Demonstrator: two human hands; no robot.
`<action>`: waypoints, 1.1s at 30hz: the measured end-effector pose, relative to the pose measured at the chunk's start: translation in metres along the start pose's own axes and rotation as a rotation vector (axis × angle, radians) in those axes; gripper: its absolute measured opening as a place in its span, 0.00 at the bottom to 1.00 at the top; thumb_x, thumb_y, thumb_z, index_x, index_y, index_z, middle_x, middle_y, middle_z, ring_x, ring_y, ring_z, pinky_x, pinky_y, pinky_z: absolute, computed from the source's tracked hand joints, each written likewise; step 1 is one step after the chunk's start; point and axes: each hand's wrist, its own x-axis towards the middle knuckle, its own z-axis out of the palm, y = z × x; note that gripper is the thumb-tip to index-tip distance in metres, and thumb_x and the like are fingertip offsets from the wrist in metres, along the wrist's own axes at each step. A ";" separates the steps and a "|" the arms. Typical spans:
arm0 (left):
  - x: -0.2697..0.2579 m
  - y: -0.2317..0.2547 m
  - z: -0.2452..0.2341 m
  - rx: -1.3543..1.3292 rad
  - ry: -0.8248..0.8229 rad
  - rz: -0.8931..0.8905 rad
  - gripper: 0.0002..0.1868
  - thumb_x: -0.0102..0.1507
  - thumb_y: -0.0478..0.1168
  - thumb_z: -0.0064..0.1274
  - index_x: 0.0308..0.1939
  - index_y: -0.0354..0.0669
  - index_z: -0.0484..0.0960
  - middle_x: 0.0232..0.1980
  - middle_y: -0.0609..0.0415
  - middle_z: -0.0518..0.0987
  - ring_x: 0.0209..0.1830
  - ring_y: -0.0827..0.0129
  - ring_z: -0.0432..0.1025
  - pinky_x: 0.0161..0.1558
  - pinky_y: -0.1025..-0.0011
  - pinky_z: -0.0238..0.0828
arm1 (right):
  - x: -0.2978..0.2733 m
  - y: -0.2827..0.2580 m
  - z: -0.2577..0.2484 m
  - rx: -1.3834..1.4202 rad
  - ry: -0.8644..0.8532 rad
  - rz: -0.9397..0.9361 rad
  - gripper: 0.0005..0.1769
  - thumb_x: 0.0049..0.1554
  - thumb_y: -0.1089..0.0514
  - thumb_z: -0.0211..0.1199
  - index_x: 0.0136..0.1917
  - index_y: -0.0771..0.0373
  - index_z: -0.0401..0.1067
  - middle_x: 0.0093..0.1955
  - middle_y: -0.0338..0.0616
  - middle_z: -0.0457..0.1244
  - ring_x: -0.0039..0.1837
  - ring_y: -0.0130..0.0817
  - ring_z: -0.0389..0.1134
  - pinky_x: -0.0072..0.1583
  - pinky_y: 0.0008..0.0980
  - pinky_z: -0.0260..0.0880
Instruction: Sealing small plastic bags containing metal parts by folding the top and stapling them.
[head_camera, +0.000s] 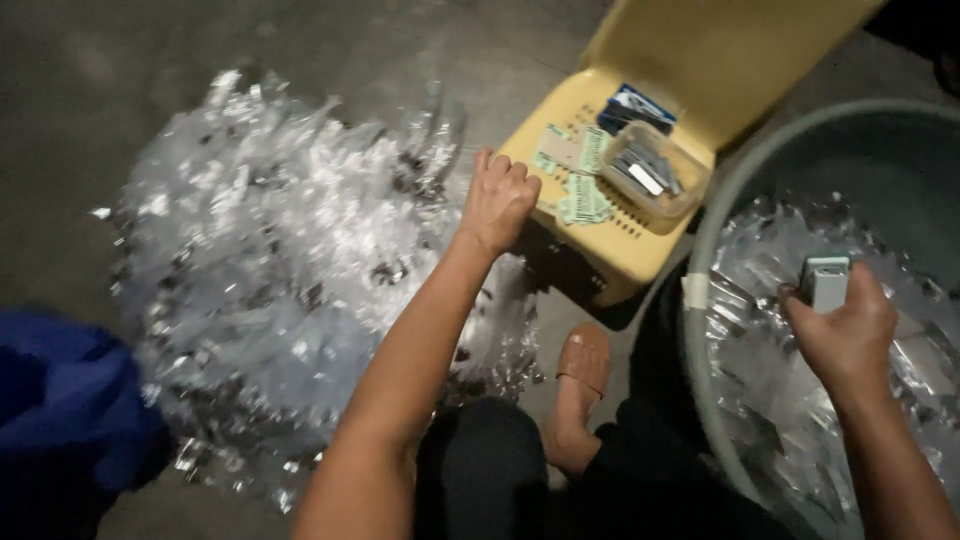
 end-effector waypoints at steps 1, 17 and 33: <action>0.000 0.001 -0.024 0.016 0.000 -0.016 0.06 0.46 0.31 0.56 0.24 0.45 0.78 0.25 0.50 0.74 0.30 0.53 0.67 0.55 0.48 0.62 | -0.001 -0.026 -0.004 0.007 -0.008 -0.020 0.15 0.61 0.58 0.73 0.55 0.65 0.70 0.46 0.51 0.66 0.44 0.45 0.66 0.45 0.45 0.63; -0.126 0.019 -0.387 -0.221 0.413 0.043 0.11 0.69 0.30 0.47 0.31 0.44 0.74 0.37 0.52 0.73 0.35 0.58 0.69 0.54 0.53 0.65 | -0.131 -0.347 0.020 1.101 -0.747 0.192 0.16 0.51 0.66 0.68 0.49 0.56 0.66 0.43 0.41 0.66 0.43 0.33 0.72 0.43 0.27 0.69; -0.440 0.014 -0.174 -0.002 -0.499 -0.668 0.26 0.42 0.27 0.63 0.45 0.45 0.83 0.55 0.44 0.77 0.55 0.49 0.69 0.65 0.41 0.54 | -0.159 -0.308 0.030 0.718 -0.558 0.302 0.27 0.50 0.62 0.68 0.61 0.50 0.64 0.51 0.32 0.63 0.49 0.26 0.68 0.52 0.24 0.72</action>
